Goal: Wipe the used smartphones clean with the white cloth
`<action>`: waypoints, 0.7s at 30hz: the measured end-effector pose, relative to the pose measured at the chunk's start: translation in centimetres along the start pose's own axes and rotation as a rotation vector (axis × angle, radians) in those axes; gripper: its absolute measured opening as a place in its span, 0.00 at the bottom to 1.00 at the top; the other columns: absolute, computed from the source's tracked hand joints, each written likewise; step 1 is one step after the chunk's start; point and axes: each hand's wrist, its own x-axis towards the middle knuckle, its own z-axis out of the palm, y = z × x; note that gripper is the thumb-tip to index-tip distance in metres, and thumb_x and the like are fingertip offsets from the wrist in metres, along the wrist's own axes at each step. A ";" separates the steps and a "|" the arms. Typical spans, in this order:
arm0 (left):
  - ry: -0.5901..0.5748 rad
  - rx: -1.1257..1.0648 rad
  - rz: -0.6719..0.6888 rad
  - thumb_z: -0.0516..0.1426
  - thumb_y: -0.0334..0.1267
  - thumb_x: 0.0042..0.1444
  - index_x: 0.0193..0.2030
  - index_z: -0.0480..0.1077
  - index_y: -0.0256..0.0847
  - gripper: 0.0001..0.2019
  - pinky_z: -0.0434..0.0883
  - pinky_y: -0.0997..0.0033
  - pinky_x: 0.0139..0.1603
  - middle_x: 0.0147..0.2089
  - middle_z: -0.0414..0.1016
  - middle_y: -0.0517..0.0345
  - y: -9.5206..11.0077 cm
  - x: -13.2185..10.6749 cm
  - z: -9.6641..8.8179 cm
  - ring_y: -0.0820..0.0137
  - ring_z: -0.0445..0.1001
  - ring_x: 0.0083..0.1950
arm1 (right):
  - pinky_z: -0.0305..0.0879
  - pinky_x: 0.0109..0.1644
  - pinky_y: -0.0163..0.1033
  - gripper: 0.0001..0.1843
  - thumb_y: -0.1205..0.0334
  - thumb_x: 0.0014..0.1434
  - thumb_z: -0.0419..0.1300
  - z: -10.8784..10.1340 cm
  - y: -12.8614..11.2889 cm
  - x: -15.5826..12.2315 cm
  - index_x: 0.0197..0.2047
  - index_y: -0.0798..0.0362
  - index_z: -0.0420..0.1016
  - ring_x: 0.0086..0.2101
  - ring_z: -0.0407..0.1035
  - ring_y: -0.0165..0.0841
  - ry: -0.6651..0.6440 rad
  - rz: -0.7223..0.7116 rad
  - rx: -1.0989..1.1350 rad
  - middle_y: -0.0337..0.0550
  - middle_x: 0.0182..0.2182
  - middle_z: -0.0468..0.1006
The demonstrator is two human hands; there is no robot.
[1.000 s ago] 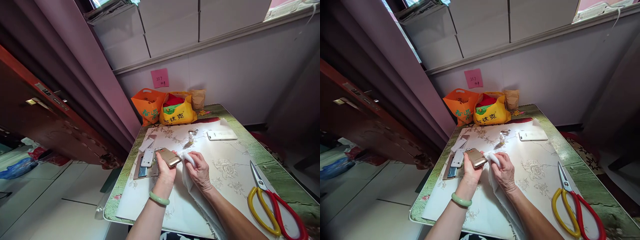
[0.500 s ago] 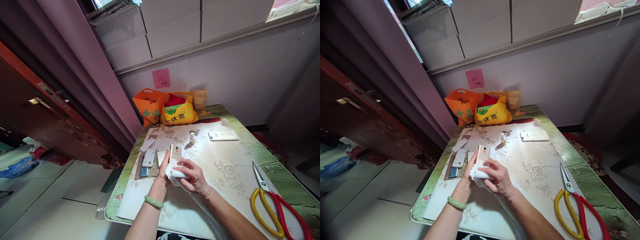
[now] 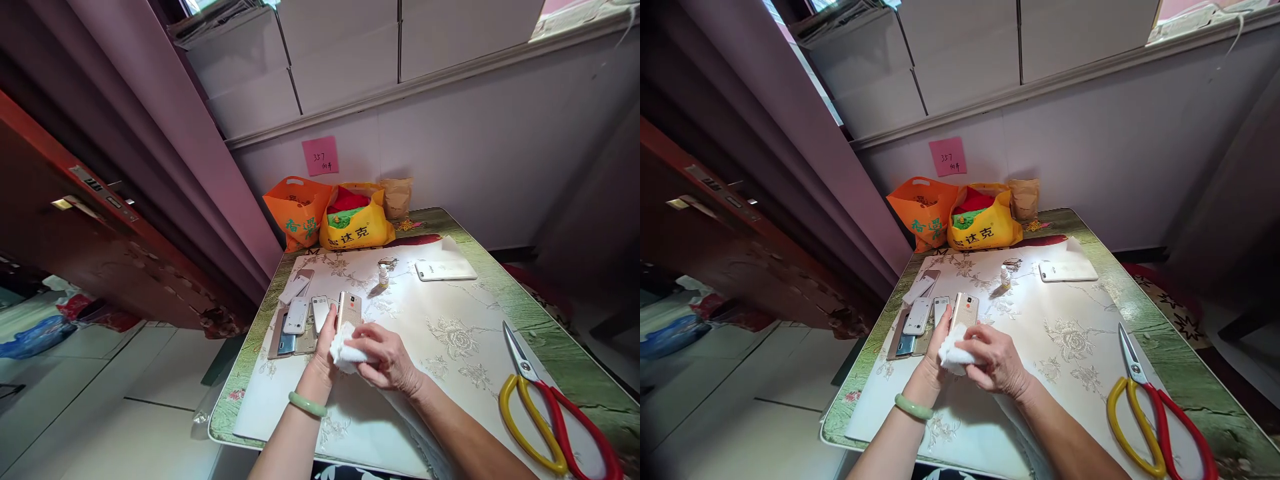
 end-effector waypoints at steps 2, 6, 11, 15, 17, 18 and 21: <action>-0.008 0.005 -0.017 0.57 0.62 0.58 0.44 0.77 0.36 0.27 0.78 0.57 0.37 0.33 0.81 0.47 0.0 0.0 -0.2 0.58 0.81 0.32 | 0.73 0.45 0.39 0.23 0.64 0.53 0.57 0.1 -0.2 0.0 0.51 0.45 0.80 0.39 0.75 0.35 -0.059 -0.069 0.020 0.43 0.43 0.78; -0.006 0.024 -0.025 0.60 0.54 0.60 0.40 0.77 0.36 0.20 0.78 0.63 0.37 0.30 0.81 0.50 -0.9 0.0 -0.5 0.62 0.81 0.32 | 0.73 0.47 0.38 0.21 0.65 0.55 0.58 0.0 0.5 0.0 0.51 0.46 0.80 0.42 0.75 0.36 0.113 0.083 -0.046 0.45 0.45 0.77; 0.000 0.073 -0.047 0.61 0.49 0.61 0.42 0.78 0.33 0.18 0.77 0.67 0.44 0.32 0.82 0.49 -2.9 0.7 -0.7 0.62 0.82 0.38 | 0.74 0.49 0.43 0.15 0.60 0.62 0.57 -0.2 2.2 0.3 0.50 0.47 0.78 0.45 0.75 0.39 0.415 0.442 -0.189 0.46 0.46 0.77; -0.016 -0.029 0.008 0.57 0.51 0.64 0.45 0.78 0.33 0.21 0.75 0.65 0.50 0.35 0.83 0.49 -4.1 1.4 -0.9 0.61 0.82 0.42 | 0.75 0.45 0.44 0.26 0.58 0.62 0.58 0.2 2.8 -0.1 0.63 0.50 0.66 0.42 0.76 0.39 0.446 0.523 -0.235 0.47 0.48 0.78; -0.022 -0.066 0.043 0.57 0.51 0.64 0.45 0.78 0.33 0.20 0.74 0.64 0.53 0.36 0.83 0.49 -4.4 1.6 -1.1 0.60 0.82 0.44 | 0.76 0.47 0.46 0.26 0.61 0.60 0.57 0.5 2.8 -0.3 0.62 0.50 0.64 0.44 0.76 0.40 0.442 0.463 -0.252 0.48 0.49 0.78; -0.028 -0.077 0.043 0.57 0.51 0.64 0.45 0.79 0.34 0.20 0.74 0.63 0.54 0.36 0.83 0.49 -4.5 1.7 -1.3 0.60 0.82 0.45 | 0.75 0.50 0.47 0.25 0.64 0.59 0.56 0.5 2.8 -0.4 0.61 0.50 0.65 0.46 0.75 0.41 0.434 0.413 -0.261 0.48 0.49 0.77; -0.048 -0.108 0.024 0.57 0.52 0.64 0.46 0.78 0.34 0.21 0.74 0.61 0.53 0.36 0.83 0.48 -4.3 1.6 -1.8 0.59 0.81 0.45 | 0.71 0.59 0.51 0.27 0.70 0.55 0.54 0.4 2.7 -0.3 0.59 0.49 0.66 0.54 0.71 0.42 0.421 0.277 -0.288 0.49 0.52 0.75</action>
